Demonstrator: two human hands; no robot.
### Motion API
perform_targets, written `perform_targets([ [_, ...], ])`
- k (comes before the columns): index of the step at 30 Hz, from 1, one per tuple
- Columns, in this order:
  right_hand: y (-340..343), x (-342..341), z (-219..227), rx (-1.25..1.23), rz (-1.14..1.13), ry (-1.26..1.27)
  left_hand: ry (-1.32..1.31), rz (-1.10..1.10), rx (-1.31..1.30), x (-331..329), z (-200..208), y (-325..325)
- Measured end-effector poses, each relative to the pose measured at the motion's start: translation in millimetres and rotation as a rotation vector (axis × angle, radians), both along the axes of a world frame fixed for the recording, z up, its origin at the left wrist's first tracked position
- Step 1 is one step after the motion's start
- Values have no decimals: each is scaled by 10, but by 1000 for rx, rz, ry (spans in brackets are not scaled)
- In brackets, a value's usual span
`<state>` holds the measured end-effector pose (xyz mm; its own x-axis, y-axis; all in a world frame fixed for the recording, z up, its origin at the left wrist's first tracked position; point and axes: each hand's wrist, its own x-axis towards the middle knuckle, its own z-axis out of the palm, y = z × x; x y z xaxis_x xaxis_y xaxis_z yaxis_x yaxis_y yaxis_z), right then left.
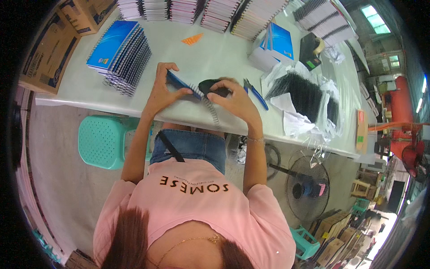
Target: The person threads a spiral binding through the holes of notebook covers and pages by hand, uses pliers to crimp the ends of the binding, and stacks the finished items on a table.
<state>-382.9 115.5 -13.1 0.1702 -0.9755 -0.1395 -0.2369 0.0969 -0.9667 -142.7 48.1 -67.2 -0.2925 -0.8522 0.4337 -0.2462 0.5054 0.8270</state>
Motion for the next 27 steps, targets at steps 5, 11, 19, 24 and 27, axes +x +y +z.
perform_targets([
  [5, 108, 26, 32, -70, -65, 210, -7, -7, 60, 1, -1, 21],
  [11, 137, 64, 42, -13, -53, 146, 61, -22, 68, 22, -79, -4],
  [19, 114, 107, 127, -74, -115, 164, 135, -66, 229, 23, -58, -9],
  [24, 167, 97, 69, -61, -136, 219, 112, -103, 249, 27, -37, 29],
  [27, 134, 115, 77, -115, -92, 371, 116, -104, 292, 20, 31, -23],
])
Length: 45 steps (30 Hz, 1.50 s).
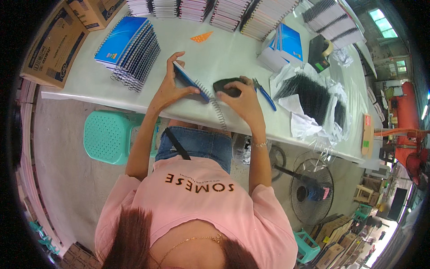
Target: The person threads a spiral binding through the holes of notebook covers and pages by hand, uses pliers to crimp the ends of the binding, and stacks the finished items on a table.
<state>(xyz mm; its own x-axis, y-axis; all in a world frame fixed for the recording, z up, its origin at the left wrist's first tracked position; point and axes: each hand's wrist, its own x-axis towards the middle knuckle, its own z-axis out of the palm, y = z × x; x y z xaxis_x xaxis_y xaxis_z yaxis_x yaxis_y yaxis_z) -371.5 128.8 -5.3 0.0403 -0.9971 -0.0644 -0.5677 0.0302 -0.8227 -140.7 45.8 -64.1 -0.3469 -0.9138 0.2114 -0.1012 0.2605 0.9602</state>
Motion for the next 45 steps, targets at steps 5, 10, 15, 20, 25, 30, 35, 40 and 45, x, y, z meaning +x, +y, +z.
perform_targets([
  [5, -39, 21, 52, 56, -7, -107, -2, -12, 13, 4, -35, 37],
  [10, 30, -76, 26, 269, 138, -1162, 6, -15, -11, -13, -108, 3],
  [15, 6, 12, 102, 184, 92, -427, 22, -35, -67, -27, -133, 4],
  [20, -13, -19, 134, 220, 103, -711, 10, -55, -27, -37, -73, 10],
  [25, 10, 66, 283, 163, 236, -576, 42, -84, 6, -5, -91, 24],
  [30, -2, 39, 235, 62, 397, -603, 76, -131, 34, -28, -62, 26],
  [35, -226, -35, 51, 139, 56, -373, 25, -103, -73, -40, -101, 37],
  [40, -150, 92, 196, 138, 167, -540, 60, -118, -1, -48, -64, 37],
  [45, -118, 85, 238, 151, 255, -581, 48, -124, 25, -34, -64, 66],
])
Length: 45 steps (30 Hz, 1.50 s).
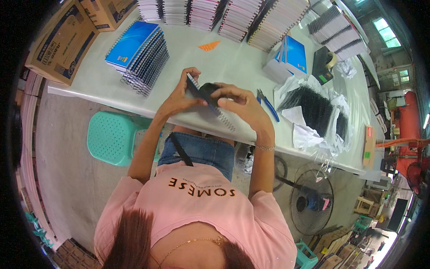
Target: The person threads a spiral binding through the holes of notebook covers and pages by hand, uses pliers to crimp the ends of the binding, and stacks the finished items on a table.
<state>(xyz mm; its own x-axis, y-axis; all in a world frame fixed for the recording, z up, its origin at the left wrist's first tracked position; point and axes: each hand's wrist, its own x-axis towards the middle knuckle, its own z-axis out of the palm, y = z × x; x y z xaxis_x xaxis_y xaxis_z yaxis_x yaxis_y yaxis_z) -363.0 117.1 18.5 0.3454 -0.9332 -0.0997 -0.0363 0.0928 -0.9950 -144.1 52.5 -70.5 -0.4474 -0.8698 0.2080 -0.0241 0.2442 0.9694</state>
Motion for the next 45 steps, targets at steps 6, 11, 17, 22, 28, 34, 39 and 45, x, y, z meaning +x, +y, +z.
perform_targets([
  [6, -8, 94, 20, -53, -51, 116, 0, -9, -28, 3, 15, 1],
  [11, -204, 95, -164, -176, -142, 343, 21, -17, 3, 0, 11, 1],
  [17, -286, -26, -421, 0, -311, 23, 8, 65, -37, -104, 23, 31],
  [22, -203, -274, -549, -431, -707, 545, 98, 196, -50, -264, -119, 107],
  [28, 433, -526, -887, -397, -767, 1211, 88, 235, -104, -253, -20, 199],
  [34, 600, -174, -720, -548, -1033, 889, 17, 203, -12, -131, 125, 162],
  [39, 734, 456, -452, -683, -797, 703, 25, 220, 11, -99, 119, 192],
  [45, 654, 829, -601, -721, -656, 706, 49, 243, 41, -91, 192, 308],
])
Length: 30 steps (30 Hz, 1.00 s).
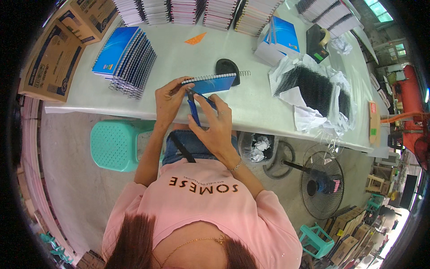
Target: The person threads a spiral binding through the holes of notebook covers and pages by hand, uses pliers to crimp the ends of the binding, and stacks the finished items on a table.
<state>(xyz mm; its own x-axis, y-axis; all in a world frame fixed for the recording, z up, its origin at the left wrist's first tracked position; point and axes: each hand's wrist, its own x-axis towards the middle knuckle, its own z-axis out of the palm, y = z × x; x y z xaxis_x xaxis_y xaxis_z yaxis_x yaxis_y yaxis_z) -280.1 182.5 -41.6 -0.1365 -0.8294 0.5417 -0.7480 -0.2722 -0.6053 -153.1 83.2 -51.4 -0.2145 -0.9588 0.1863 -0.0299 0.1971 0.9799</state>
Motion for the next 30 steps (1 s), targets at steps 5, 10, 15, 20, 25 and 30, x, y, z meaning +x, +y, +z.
perform_targets([
  [5, -59, 35, -48, 13, 13, 29, 37, 24, 57, 35, 68, 72],
  [10, -60, 28, -49, -5, 40, 6, 66, 57, 75, 14, 59, 110],
  [15, -47, 45, -35, 15, 85, -74, 2, 89, 35, 1, 68, 134],
  [20, -38, -54, 299, 689, 557, -1717, -47, 153, -67, -9, 28, 209],
  [25, -61, -216, 369, 658, 472, -1090, -85, 223, -64, 35, 160, 235],
  [30, -224, -939, 53, 304, 15, -285, -28, 449, -62, 339, 978, 224],
])
